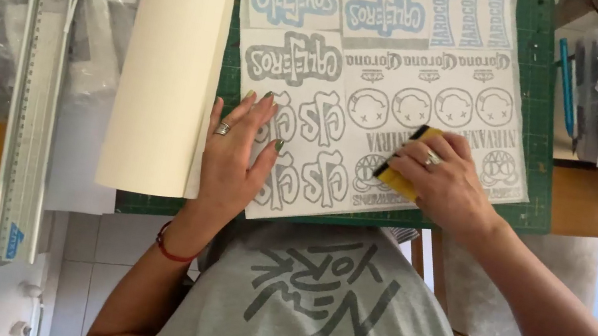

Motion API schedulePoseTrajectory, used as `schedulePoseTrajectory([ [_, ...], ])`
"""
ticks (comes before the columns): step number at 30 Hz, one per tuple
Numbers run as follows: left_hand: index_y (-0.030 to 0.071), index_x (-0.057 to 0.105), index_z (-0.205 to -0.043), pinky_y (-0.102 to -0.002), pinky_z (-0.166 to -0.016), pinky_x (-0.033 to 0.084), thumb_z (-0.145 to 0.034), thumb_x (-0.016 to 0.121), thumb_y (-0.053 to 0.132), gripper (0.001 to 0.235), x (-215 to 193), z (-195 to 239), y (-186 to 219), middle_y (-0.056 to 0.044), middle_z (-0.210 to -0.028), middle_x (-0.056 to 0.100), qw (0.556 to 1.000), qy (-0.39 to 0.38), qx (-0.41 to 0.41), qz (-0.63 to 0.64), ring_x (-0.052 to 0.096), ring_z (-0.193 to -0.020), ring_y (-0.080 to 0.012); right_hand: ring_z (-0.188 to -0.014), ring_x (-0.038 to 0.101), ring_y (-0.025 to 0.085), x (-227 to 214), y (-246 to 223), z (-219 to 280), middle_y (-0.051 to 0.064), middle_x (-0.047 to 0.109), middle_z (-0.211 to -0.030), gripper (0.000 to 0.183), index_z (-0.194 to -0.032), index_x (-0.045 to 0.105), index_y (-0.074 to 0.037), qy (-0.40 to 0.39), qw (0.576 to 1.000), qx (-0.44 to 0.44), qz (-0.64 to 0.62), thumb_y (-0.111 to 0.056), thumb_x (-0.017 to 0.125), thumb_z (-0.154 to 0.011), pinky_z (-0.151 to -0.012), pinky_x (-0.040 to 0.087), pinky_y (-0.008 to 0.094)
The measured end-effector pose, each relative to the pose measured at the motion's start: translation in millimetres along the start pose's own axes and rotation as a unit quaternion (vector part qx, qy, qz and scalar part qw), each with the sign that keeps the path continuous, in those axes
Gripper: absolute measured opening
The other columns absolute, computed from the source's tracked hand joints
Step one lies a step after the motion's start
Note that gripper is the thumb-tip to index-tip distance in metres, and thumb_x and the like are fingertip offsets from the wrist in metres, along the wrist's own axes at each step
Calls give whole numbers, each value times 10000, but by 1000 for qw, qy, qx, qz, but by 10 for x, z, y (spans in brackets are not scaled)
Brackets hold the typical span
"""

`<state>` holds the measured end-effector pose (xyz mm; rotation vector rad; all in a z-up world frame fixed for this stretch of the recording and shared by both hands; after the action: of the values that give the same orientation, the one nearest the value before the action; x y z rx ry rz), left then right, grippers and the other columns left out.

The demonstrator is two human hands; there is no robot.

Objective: Cutting out printed stickers from a sheet using scissors after flattening them with a squeegee.

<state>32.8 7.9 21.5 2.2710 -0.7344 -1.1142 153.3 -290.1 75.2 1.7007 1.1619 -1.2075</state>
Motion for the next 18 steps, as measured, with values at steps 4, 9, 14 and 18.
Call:
schedulePoseTrajectory([
  [4, 11, 566, -1569, -555, -1313, 242, -1071, 698, 154, 534, -38, 0, 1, -121, -1475, 721, 1000, 8, -11, 28, 557, -1496, -364, -1055, 615, 230, 151, -15, -642, -6, 625, -1015, 139, -1050, 670, -222, 23, 999, -33, 6, -153, 675, -930, -1053, 447, 429],
  [9, -24, 427, -1635, -579, -1330, 243, -1162, 491, 139, 504, -100, -70, 68, -212, -1667, 509, 999, 12, -25, 39, 392, -1586, -469, -1042, 570, 236, 404, -55, -1431, -7, 545, -971, 119, -1041, 626, -221, 50, 995, -91, -6, -132, 553, -1070, -997, 425, 421],
  [14, 33, 169, -1731, -553, -1453, 219, -1110, 455, 2, 685, -144, -60, 115, -170, -1825, 221, 994, -29, -67, 79, 190, -1735, -388, -1082, 587, 279, 756, -126, -2166, 17, 673, -1152, 322, -1170, 708, -175, -58, 993, -105, -22, -100, 792, -868, -999, 403, 444],
  [18, 13, 121, -1734, -520, -1475, 192, -1133, 468, 13, 694, -155, -51, 91, -203, -1841, 130, 995, -25, -58, 75, 161, -1749, -379, -1022, 577, 275, 880, -192, -2459, 43, 685, -1170, 388, -1081, 683, -141, -29, 992, -125, -6, 60, 737, -754, -925, 426, 445],
])
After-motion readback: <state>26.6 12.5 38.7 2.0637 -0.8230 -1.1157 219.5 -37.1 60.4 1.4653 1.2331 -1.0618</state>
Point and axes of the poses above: each hand's wrist, its own z-axis away from the middle knuckle, its own x-axis out of the palm, y = z × x, the point moved 4 cm from there along -z, towards the middle knuckle
